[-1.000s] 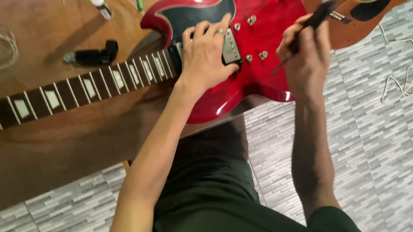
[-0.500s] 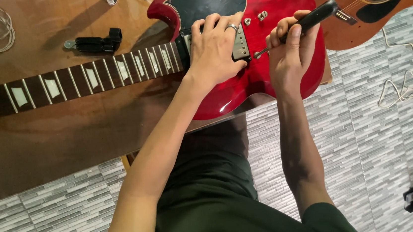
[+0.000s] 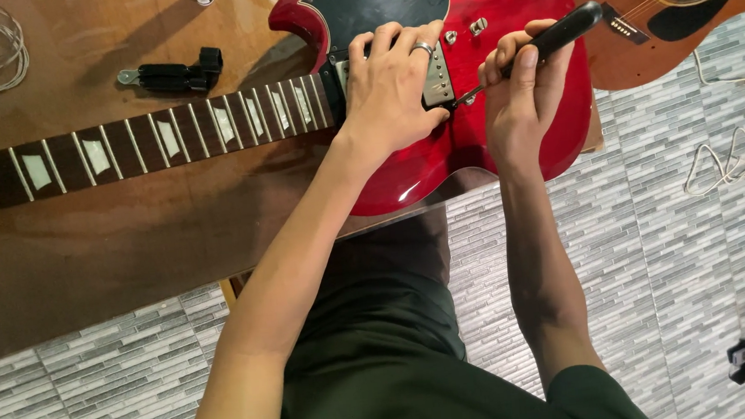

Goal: Reassembling guitar parts by installing a pickup and securing it with screws using a screwdriver

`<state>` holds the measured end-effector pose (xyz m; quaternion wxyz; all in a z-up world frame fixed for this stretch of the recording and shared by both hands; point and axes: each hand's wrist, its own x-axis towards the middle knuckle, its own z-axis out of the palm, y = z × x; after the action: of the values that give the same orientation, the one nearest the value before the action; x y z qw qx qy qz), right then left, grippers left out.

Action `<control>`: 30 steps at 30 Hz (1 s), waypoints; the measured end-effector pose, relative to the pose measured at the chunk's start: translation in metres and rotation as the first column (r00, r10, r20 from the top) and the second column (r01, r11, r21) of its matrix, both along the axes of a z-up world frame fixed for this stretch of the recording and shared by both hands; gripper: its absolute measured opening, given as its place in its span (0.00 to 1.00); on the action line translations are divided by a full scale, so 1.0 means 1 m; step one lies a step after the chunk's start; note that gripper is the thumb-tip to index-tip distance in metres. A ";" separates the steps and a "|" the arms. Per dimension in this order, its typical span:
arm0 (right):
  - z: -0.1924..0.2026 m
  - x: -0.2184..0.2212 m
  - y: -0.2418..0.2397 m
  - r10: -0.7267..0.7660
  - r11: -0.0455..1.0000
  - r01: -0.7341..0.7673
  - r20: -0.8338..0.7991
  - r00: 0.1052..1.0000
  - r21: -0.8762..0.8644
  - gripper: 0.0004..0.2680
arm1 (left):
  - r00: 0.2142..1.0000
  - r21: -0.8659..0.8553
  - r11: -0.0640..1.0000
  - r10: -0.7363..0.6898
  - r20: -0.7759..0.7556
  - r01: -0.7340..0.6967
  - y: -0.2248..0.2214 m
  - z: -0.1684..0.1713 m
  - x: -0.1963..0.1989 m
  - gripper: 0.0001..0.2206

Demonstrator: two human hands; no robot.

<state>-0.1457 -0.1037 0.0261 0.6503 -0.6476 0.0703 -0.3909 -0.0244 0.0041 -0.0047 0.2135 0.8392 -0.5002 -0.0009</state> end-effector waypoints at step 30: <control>0.145 -0.005 -0.016 -0.397 0.229 -0.620 -0.654 0.644 -0.750 0.14 | 1.000 -0.043 0.999 -0.021 0.009 0.021 0.002 -0.006 0.003 0.44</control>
<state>-0.1509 -0.1195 0.1707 0.0385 -0.9989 0.0208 0.0185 -0.0218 0.0059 -0.0109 0.2294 0.8291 -0.5097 0.0110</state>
